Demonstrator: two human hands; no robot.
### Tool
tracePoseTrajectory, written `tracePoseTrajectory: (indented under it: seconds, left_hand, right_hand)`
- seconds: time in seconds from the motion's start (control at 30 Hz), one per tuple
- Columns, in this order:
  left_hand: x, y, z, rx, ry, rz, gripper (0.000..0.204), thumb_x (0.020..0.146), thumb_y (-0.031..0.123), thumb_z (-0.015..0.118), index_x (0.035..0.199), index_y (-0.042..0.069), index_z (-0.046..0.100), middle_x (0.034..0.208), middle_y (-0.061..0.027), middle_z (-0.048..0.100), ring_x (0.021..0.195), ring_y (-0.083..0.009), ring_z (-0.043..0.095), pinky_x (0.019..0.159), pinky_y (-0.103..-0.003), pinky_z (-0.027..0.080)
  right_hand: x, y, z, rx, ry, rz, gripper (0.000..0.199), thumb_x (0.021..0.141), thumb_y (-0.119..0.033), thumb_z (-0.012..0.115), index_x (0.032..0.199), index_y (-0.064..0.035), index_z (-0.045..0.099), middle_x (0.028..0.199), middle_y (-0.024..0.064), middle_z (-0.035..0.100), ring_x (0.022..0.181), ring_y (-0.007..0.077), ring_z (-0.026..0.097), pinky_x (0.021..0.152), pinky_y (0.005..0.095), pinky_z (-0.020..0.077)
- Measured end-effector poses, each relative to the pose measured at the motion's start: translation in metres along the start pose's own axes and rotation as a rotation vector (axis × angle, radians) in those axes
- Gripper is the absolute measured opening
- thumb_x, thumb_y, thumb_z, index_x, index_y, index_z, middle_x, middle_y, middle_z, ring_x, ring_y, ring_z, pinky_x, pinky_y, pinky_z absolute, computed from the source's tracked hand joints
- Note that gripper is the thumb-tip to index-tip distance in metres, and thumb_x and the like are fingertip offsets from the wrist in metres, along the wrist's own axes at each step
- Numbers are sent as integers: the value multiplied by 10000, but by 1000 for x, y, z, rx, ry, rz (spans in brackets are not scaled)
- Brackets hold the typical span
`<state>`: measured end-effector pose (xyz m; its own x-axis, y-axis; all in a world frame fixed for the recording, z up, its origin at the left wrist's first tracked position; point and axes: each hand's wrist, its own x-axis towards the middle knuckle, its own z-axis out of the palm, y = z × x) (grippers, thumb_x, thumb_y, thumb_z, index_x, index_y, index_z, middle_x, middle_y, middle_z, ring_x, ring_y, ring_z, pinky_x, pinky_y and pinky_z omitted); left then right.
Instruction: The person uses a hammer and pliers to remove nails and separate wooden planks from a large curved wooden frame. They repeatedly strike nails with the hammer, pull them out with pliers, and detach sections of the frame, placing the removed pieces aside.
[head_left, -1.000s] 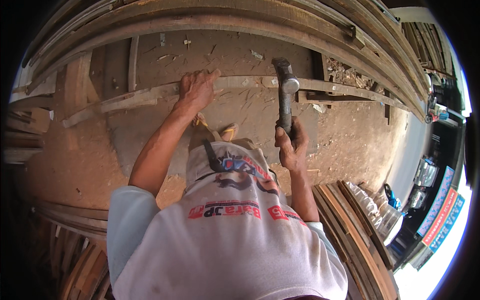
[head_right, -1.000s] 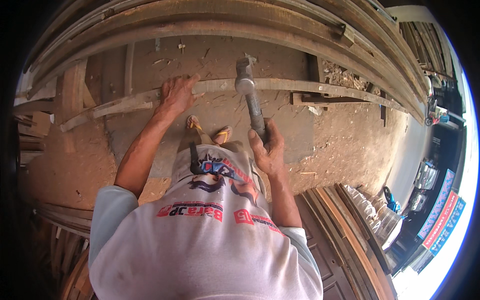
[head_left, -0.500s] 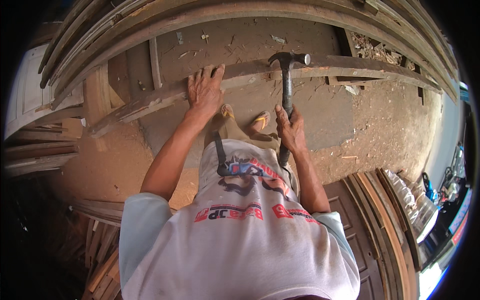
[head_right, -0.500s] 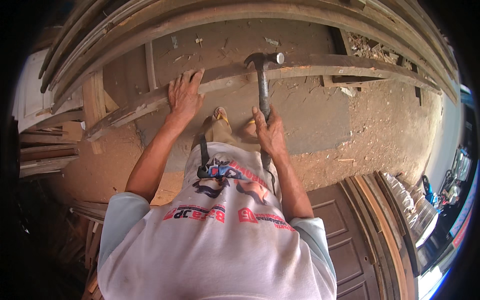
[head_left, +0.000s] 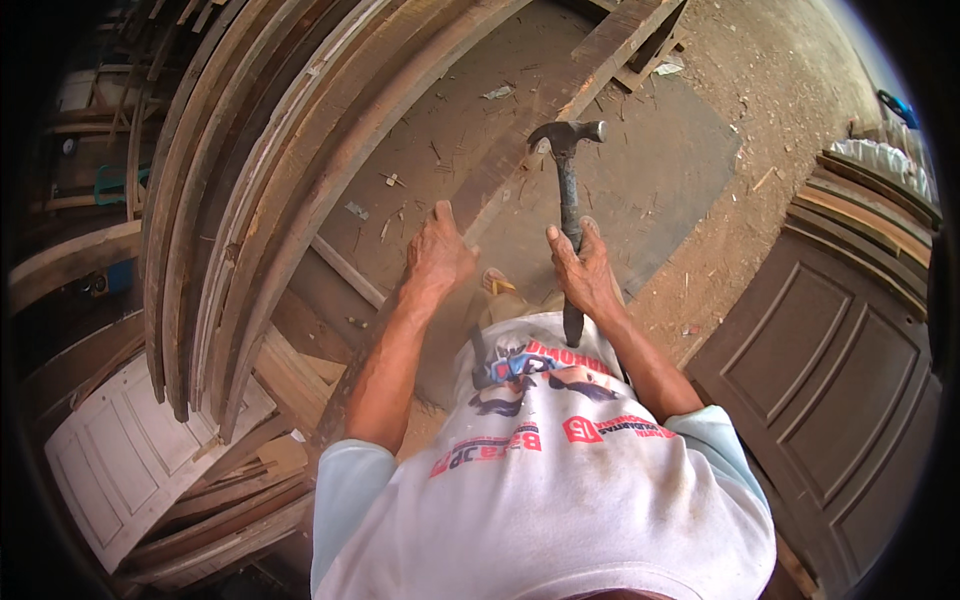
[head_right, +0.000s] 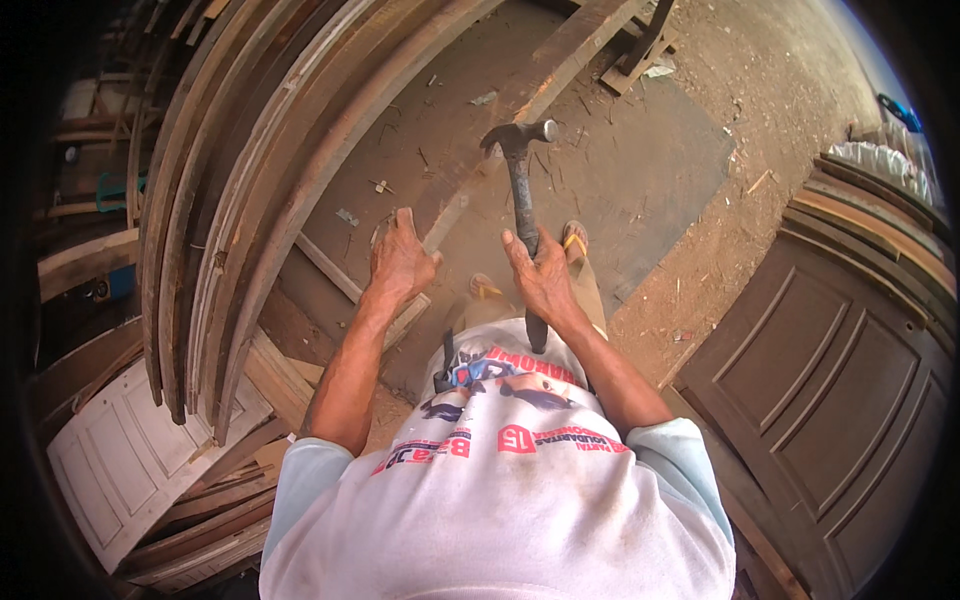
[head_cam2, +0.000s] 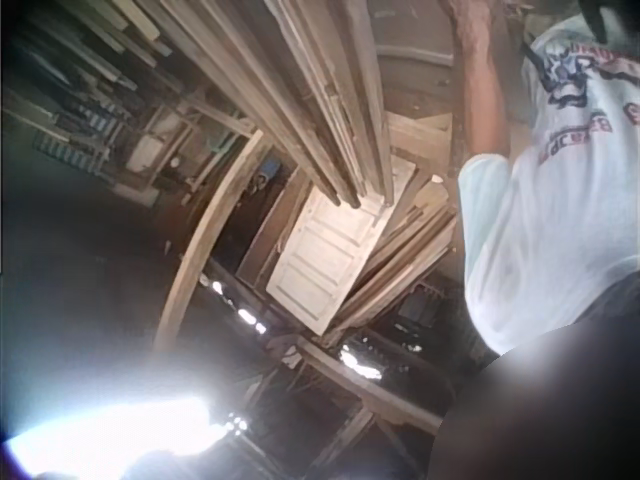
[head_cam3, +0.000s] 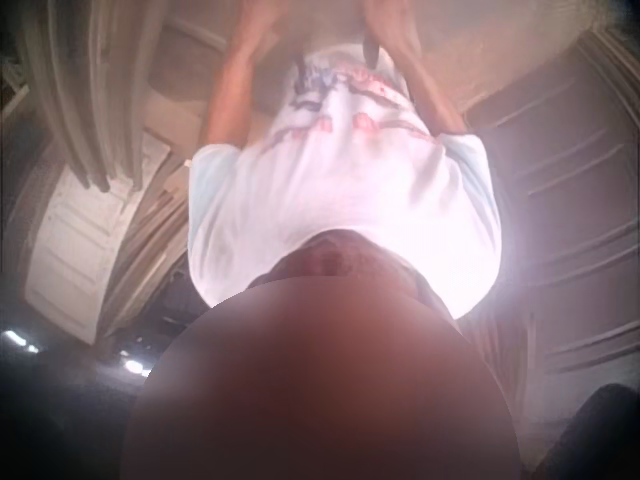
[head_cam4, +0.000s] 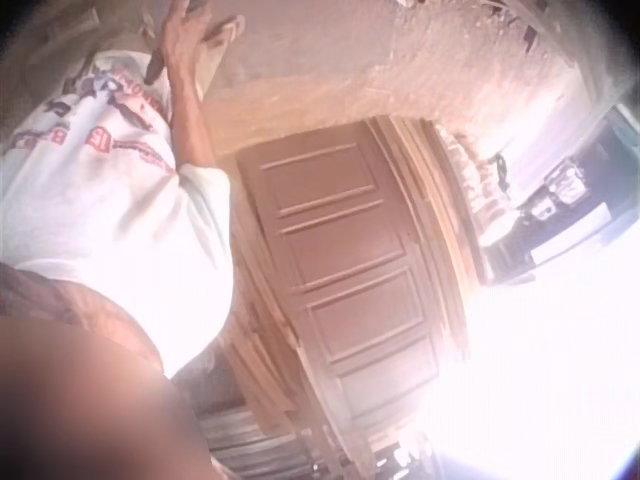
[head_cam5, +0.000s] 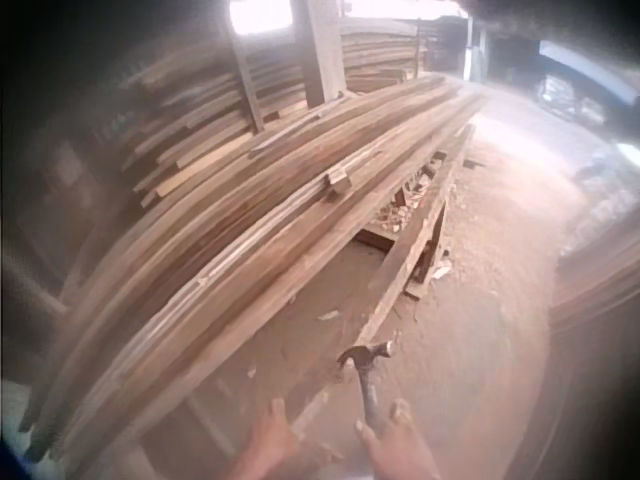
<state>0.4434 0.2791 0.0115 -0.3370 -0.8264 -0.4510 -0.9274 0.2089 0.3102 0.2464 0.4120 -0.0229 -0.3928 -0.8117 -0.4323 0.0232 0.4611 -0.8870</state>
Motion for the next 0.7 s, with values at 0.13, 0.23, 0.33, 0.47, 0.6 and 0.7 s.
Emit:
tracePoseTrajectory:
  seconds: [0.13,0.23,0.33,0.47,0.6,0.7]
  left_hand:
    - [3,-12,-4,-49,-25,80,701,804,200,841,1302,-72,430,1220,-373,629,1138,-514,653,978,-546,524]
    - [3,-7,-13,-120,-96,32,721,805,199,835,1319,-98,425,1206,-393,634,1141,-520,653,988,-539,523]
    - [4,-10,-10,-120,-96,50,705,813,205,826,1300,-114,429,1152,-396,655,1129,-521,660,992,-535,522]
    - [6,-5,-13,-73,-104,58,750,816,216,822,1336,-125,402,1148,-394,658,1121,-523,663,988,-532,527]
    - [15,-13,-14,-96,-142,61,848,812,226,814,1433,-124,355,1209,-403,635,1167,-516,646,1021,-523,516]
    - [4,-16,-8,-81,-100,54,831,813,222,813,1426,-117,366,1233,-397,626,1182,-507,639,1023,-525,514]
  right_hand:
    - [-11,4,23,94,52,23,530,1013,-522,646,945,1,592,676,20,518,641,116,502,607,331,454]
    - [-19,-19,28,187,154,-55,498,1025,-510,646,951,-21,590,669,16,521,599,97,497,558,310,450]
    - [-21,-42,34,323,279,-161,412,1049,-425,640,989,-22,582,671,24,538,608,99,527,565,318,469]
    - [-28,-12,60,119,314,-143,414,1044,-387,649,1028,21,587,696,71,577,690,146,610,650,351,509]
    - [-53,-7,54,-83,236,-43,443,1015,-378,674,1052,56,600,740,117,605,712,190,598,679,369,498]
    - [-59,-43,38,86,317,-139,394,1026,-350,686,999,31,588,685,60,566,624,166,576,634,359,496]
